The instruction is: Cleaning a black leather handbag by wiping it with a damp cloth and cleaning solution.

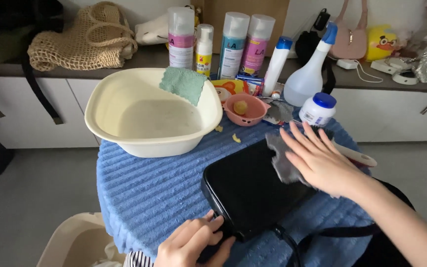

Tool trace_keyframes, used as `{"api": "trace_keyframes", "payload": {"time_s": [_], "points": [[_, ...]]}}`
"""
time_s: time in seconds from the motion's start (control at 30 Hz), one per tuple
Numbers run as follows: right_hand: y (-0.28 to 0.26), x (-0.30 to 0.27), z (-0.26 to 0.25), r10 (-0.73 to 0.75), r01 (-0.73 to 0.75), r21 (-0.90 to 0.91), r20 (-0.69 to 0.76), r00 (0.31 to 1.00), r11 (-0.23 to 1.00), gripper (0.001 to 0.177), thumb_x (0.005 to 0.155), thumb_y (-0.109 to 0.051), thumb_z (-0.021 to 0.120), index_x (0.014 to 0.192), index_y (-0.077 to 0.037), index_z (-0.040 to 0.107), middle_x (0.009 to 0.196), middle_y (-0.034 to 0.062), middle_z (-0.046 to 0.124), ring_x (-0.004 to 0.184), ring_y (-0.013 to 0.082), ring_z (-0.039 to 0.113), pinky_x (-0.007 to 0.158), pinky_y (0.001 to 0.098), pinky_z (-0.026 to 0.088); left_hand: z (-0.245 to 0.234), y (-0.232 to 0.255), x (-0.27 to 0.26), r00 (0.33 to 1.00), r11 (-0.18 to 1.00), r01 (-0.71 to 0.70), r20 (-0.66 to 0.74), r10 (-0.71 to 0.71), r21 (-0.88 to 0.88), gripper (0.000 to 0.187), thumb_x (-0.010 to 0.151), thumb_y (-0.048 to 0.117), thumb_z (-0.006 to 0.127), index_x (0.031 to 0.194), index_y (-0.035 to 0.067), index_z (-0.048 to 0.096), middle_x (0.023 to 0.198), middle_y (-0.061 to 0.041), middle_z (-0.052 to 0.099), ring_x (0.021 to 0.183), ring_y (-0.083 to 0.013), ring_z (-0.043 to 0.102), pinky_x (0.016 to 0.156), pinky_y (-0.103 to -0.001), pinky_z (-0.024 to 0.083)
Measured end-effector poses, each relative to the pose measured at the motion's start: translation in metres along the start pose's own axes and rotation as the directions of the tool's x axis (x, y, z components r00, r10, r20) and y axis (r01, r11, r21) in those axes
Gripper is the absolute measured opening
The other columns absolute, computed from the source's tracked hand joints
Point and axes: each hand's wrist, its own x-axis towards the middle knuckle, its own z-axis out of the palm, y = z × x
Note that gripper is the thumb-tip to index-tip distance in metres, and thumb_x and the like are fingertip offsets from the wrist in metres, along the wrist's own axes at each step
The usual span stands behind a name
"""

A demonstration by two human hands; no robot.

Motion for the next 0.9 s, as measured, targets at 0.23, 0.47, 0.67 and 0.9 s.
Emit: {"api": "trace_keyframes", "payload": {"time_s": [0.23, 0.47, 0.67, 0.9], "points": [[-0.108, 0.013, -0.003, -0.362, 0.413, 0.014, -0.452, 0.815, 0.911, 0.055, 0.104, -0.028, 0.043, 0.152, -0.002, 0.039, 0.161, 0.0222, 0.034, 0.149, 0.0354, 0.03, 0.119, 0.0564, 0.02, 0.008, -0.011, -0.007, 0.996, 0.997, -0.07, -0.054, 0.071, 0.014, 0.019, 0.08, 0.024, 0.086, 0.09, 0.012, 0.075, 0.074, 0.007, 0.07, 0.092, -0.0103, 0.081, 0.076, -0.019, 0.062], [-0.108, -0.057, -0.004, -0.785, 0.81, 0.238, -0.215, 0.581, 0.535, 0.061, 0.109, -0.023, 0.044, 0.164, -0.017, 0.02, 0.174, 0.0127, 0.003, 0.16, 0.0327, -0.003, 0.123, 0.051, 0.0, 0.0, -0.004, -0.004, 1.0, 1.0, 0.011, 0.027, -0.011, 0.007, 0.031, 0.085, 0.024, 0.082, 0.07, 0.019, 0.056, 0.068, 0.008, 0.064, 0.054, -0.0089, 0.06, 0.052, -0.021, 0.052], [-0.047, -0.041, -0.006, -0.416, 0.408, 0.457, -0.089, 0.905, 0.791, 0.058, 0.095, -0.014, 0.062, 0.15, -0.031, 0.052, 0.171, 0.0063, 0.027, 0.16, 0.0273, 0.011, 0.122, 0.0552, 0.002, 0.008, -0.016, -0.007, 0.988, 0.992, -0.128, -0.086, 0.128, -0.002, 0.026, 0.079, 0.025, 0.089, 0.097, 0.01, 0.076, 0.081, 0.002, 0.078, 0.087, -0.0109, 0.082, 0.071, -0.019, 0.061], [-0.05, 0.019, -0.014, -0.085, 0.091, 0.069, -0.086, 0.993, 0.993, 0.07, 0.103, -0.049, 0.01, 0.164, -0.023, -0.01, 0.174, 0.0009, -0.014, 0.159, 0.0208, -0.017, 0.125, 0.0488, -0.01, 0.005, -0.006, 0.0, 0.991, 0.993, -0.12, -0.063, 0.12, -0.004, 0.02, 0.082, 0.023, 0.086, 0.094, 0.012, 0.075, 0.072, 0.008, 0.069, 0.087, -0.0101, 0.082, 0.073, -0.019, 0.062]]}}
